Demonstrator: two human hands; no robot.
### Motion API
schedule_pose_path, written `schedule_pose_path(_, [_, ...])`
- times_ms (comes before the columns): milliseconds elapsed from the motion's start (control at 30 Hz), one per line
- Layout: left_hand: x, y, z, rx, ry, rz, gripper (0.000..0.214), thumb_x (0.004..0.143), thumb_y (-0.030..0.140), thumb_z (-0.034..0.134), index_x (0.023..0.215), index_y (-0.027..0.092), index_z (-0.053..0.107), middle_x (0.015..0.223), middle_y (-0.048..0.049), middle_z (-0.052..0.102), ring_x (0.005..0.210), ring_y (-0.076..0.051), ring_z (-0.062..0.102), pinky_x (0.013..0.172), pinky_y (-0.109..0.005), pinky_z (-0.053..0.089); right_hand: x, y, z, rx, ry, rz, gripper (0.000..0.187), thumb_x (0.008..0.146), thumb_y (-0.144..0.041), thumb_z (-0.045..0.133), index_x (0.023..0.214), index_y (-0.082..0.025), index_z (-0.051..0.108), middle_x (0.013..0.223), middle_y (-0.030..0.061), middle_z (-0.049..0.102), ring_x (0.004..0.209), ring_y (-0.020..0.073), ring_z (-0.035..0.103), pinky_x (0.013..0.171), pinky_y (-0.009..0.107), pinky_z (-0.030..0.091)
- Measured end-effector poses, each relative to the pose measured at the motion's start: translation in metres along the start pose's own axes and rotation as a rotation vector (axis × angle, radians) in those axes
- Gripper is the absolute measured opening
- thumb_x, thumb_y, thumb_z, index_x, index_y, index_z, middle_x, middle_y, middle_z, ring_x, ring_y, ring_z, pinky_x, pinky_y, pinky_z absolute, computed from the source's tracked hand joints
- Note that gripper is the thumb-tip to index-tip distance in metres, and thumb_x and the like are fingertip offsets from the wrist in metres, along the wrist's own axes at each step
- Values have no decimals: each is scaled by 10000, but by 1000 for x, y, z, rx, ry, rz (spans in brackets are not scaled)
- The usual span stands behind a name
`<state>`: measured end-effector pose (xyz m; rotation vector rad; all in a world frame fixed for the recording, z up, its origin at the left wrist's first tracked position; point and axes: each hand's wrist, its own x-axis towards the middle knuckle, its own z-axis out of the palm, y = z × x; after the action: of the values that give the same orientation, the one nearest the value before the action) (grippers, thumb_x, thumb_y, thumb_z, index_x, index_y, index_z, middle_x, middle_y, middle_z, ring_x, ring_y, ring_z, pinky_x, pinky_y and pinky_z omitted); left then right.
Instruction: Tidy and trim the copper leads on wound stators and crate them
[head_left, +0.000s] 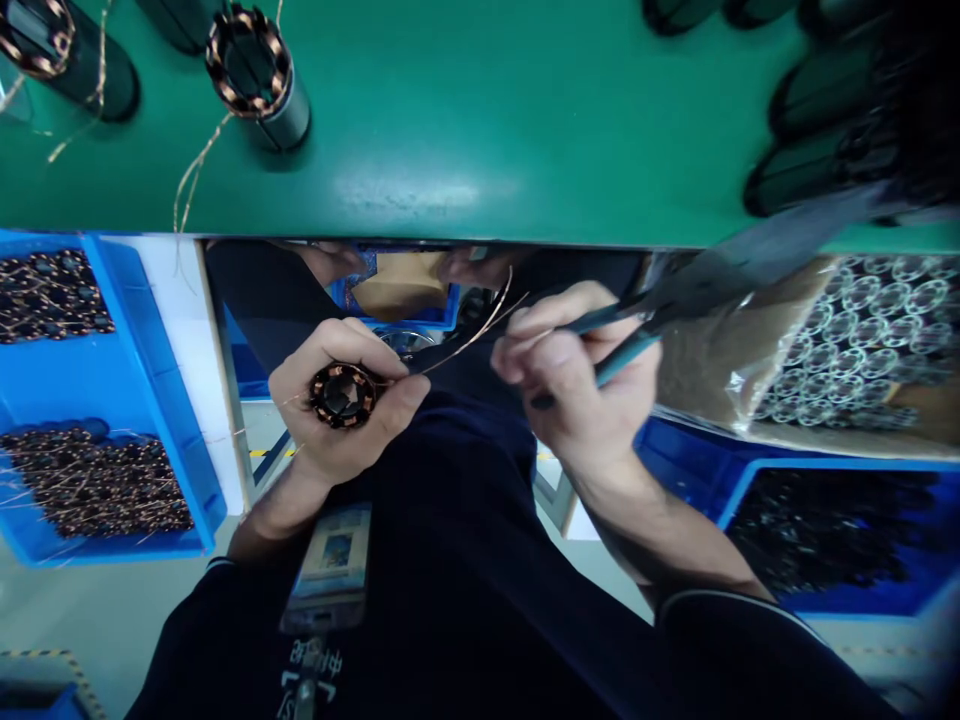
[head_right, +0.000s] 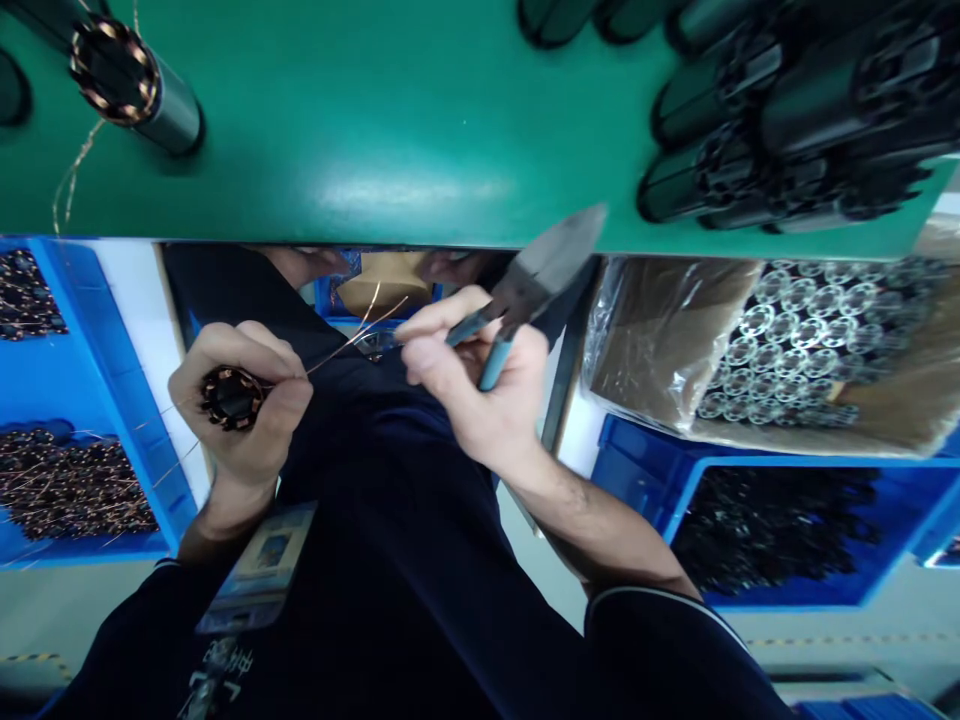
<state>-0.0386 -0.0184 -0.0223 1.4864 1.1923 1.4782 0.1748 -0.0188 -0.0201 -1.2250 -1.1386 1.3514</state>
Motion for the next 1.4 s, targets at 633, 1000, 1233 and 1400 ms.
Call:
schedule_pose_path(633, [0,7,14,63,54,-14,179,933,290,974,984,289,802,826,23,754,655,-139,692,508,-357,526,3,0,19,-50,73,-148,251,1121,-595,756,1125,-345,739,876,-5,668,662,179,589,640,386,571])
schedule_pose_path(1000, [-1,0,0,35,43,-72,148,940,266,928,962,279,782,813,4,745,648,-151,676,516,-356,542,-21,-19,-34,-536,-328,-122,480,1068,-146,683,1520,-294,746,1114,32,816,935,204,757,871,361,646])
schedule_pose_path(1233, [-3,0,1,65,1,-53,211,896,238,927,1002,373,805,802,31,767,602,-190,664,459,-414,506,-15,-18,-26,-472,-311,-70,481,1083,-185,690,1551,-290,731,1289,53,830,1064,219,781,1005,386,637])
schedule_pose_path(1400, [-4,-3,1,14,18,-22,233,867,362,1005,997,355,812,771,28,752,565,-180,635,437,-409,484,-14,-19,-23,-461,-307,-103,471,1056,-168,697,1510,-272,766,1202,39,845,994,195,795,957,348,651])
